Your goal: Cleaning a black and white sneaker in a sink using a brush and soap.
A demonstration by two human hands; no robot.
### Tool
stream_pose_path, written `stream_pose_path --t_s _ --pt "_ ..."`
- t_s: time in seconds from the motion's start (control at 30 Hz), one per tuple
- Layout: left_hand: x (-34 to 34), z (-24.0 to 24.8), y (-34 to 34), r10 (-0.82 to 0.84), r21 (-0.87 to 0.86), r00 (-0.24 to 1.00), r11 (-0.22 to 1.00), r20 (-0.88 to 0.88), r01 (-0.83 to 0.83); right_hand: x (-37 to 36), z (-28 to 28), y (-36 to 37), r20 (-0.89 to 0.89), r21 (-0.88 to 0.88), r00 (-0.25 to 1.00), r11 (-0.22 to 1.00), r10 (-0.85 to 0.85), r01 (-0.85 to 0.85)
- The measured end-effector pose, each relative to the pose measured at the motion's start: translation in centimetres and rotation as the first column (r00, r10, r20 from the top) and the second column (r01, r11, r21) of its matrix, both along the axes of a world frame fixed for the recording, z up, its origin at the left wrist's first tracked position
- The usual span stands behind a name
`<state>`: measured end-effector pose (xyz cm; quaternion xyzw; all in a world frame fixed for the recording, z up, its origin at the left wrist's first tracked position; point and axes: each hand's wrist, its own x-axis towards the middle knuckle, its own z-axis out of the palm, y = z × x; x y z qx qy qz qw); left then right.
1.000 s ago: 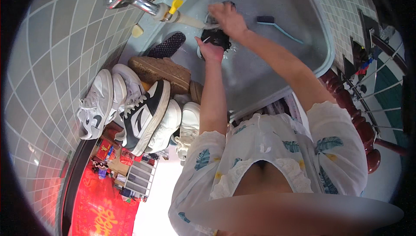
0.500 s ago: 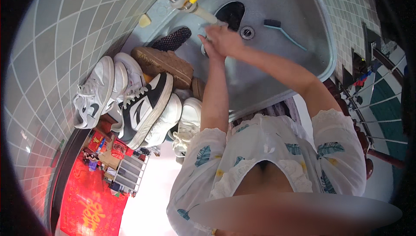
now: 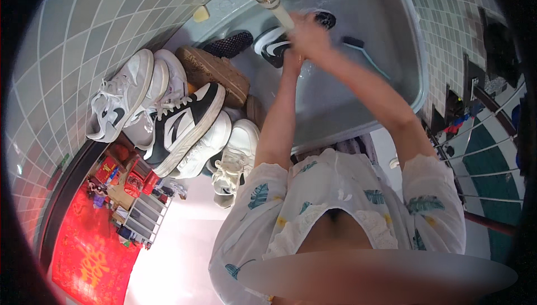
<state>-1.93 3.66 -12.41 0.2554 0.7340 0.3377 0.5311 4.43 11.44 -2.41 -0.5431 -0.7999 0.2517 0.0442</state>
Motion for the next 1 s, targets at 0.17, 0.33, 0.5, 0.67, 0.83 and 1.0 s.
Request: stream_pose_path --t_s 0.17,0.33,0.5,0.67,0.83,1.0 --pt "-0.6 1.0 0.2 -0.088 0.117 0.984 0.987 -0.156 0.107 -0.3 0.2 0.7 -0.006 0.027 0.999 0.998 0.052 -0.052" --pt "-1.3 0.5 0.4 -0.078 0.304 0.948 0.936 -0.31 0.176 -2.1 -1.0 -4.1 -0.104 0.0 0.98 0.985 0.172 -0.173" --pt "-3.1 -2.5 -1.2 -0.602 -0.06 0.656 0.756 -0.454 0.652 -2.2 -0.5 1.3 -0.07 -0.196 0.972 0.958 -0.226 0.209" --pt "-2.6 -2.9 -2.0 -0.659 -0.12 0.615 0.719 -0.433 0.685 -1.8 -1.2 -4.1 -0.056 -0.04 0.994 0.994 0.095 -0.097" --pt "-3.0 -3.0 -2.5 -0.495 0.062 0.641 0.762 -0.586 0.645 -2.5 -1.0 -0.4 -0.086 0.019 0.986 0.989 -0.142 0.144" --pt "-0.1 0.1 -0.2 0.121 0.587 0.84 0.766 -0.53 0.26 -2.5 -1.5 -5.2 0.102 0.174 0.977 0.963 0.189 -0.205"
